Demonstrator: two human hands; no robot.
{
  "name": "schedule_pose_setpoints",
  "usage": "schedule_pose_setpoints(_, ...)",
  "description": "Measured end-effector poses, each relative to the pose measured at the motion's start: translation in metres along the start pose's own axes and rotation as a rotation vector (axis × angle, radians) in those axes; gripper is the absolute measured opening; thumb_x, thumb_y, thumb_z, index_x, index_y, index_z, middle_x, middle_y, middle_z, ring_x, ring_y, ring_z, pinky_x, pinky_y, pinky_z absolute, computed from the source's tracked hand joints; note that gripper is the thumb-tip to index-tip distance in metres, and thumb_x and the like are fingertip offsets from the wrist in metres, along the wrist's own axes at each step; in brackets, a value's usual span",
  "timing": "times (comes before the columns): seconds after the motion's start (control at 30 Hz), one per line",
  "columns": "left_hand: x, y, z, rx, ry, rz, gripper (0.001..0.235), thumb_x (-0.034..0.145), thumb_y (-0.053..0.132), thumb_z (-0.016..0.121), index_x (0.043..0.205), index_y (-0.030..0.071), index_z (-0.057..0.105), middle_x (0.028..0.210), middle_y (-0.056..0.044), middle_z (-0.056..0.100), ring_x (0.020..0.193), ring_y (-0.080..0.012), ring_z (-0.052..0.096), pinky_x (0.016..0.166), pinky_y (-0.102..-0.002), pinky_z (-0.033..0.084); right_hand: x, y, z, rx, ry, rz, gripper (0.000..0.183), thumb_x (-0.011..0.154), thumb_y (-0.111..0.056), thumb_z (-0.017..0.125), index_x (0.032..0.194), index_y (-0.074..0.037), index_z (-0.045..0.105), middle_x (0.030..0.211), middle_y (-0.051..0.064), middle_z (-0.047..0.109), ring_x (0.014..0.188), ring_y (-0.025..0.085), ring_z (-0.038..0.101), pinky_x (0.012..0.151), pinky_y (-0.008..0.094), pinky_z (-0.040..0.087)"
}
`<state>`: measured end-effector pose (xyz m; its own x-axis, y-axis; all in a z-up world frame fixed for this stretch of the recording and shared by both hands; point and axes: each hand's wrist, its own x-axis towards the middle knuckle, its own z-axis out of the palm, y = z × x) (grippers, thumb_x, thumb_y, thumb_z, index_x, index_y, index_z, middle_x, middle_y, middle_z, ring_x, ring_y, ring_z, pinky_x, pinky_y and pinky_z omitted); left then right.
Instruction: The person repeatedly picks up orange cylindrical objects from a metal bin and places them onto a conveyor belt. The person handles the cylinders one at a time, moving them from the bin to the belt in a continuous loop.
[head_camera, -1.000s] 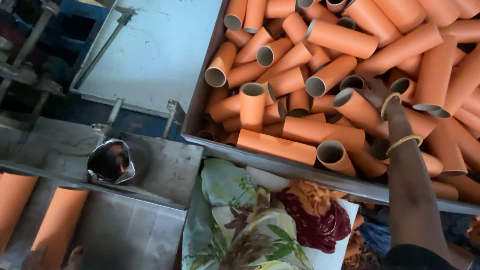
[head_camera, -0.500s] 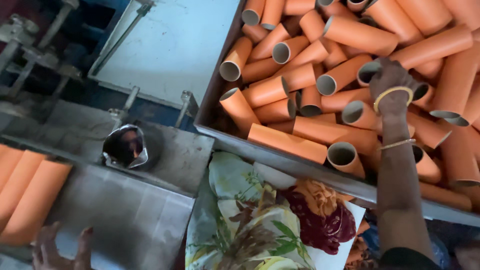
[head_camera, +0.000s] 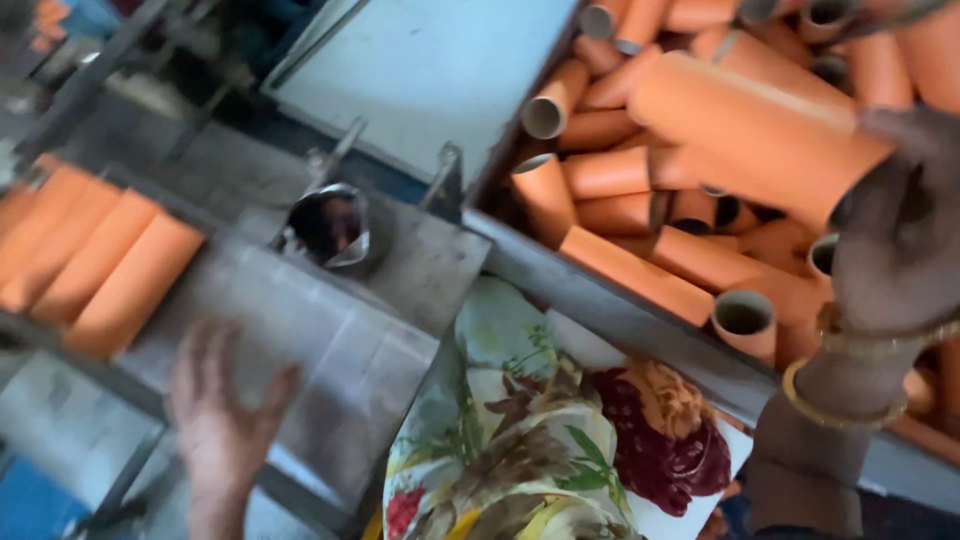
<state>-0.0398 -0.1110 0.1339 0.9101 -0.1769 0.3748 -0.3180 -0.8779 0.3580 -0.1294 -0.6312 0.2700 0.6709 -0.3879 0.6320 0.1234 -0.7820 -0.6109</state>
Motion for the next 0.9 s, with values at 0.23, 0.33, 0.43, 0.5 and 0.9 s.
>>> schedule_pose_setpoints(0.23, 0.015, 0.109, -0.027, -0.401, -0.029, 0.482, 0.092, 0.074, 0.038, 0.089, 0.147, 0.005, 0.043, 0.144, -0.025, 0.049, 0.137, -0.0442, 0.045, 0.119, -0.057, 0.03, -0.049, -0.108, 0.083, 0.232, -0.489, -0.319, 0.029, 0.092, 0.013, 0.06, 0.115, -0.002, 0.066, 0.113, 0.015, 0.073, 0.104, 0.028, 0.074, 0.089, 0.034, 0.059)
schedule_pose_setpoints(0.33, 0.014, 0.119, -0.02, -0.458, -0.239, 0.523, 0.095, 0.068, 0.026, 0.087, 0.151, 0.007, 0.045, 0.135, -0.016, 0.061, 0.125, -0.0335, 0.062, 0.117, -0.06, 0.038, -0.064, -0.126, 0.117, 0.358, -0.543, -0.321, 0.026, 0.094, 0.007, 0.068, 0.118, -0.002, 0.066, 0.11, 0.013, 0.074, 0.099, 0.023, 0.075, 0.087, 0.031, 0.059)
schedule_pose_setpoints(0.43, 0.01, 0.093, -0.004, -0.49, -0.329, 0.275, 0.086, 0.078, 0.024, 0.083, 0.154, 0.012, 0.046, 0.117, -0.008, 0.065, 0.105, -0.0286, 0.069, 0.093, -0.04, 0.061, -0.069, -0.119, 0.122, 0.303, -0.475, -0.279, 0.029, 0.097, 0.005, 0.071, 0.125, 0.001, 0.065, 0.106, 0.012, 0.074, 0.093, 0.018, 0.073, 0.08, 0.026, 0.057)
schedule_pose_setpoints(0.5, 0.011, 0.054, 0.005, -0.32, -0.024, 0.276, 0.078, 0.081, 0.027, 0.086, 0.148, 0.014, 0.047, 0.125, -0.008, 0.064, 0.105, -0.0327, 0.069, 0.086, -0.042, 0.061, -0.067, -0.106, 0.118, 0.287, -0.447, -0.227, 0.03, 0.1, 0.006, 0.07, 0.129, 0.004, 0.064, 0.104, 0.012, 0.074, 0.089, 0.015, 0.071, 0.076, 0.023, 0.055)
schedule_pose_setpoints(0.9, 0.069, -0.111, 0.052, 0.373, 0.07, -0.112, 0.081, 0.072, 0.029, 0.085, 0.143, 0.013, 0.05, 0.128, -0.015, 0.061, 0.123, -0.0352, 0.06, 0.104, -0.054, 0.045, -0.078, -0.089, 0.085, 0.248, -0.329, -0.062, 0.034, 0.095, 0.008, 0.066, 0.128, 0.011, 0.059, 0.097, 0.022, 0.072, 0.074, 0.017, 0.066, 0.061, 0.024, 0.048)
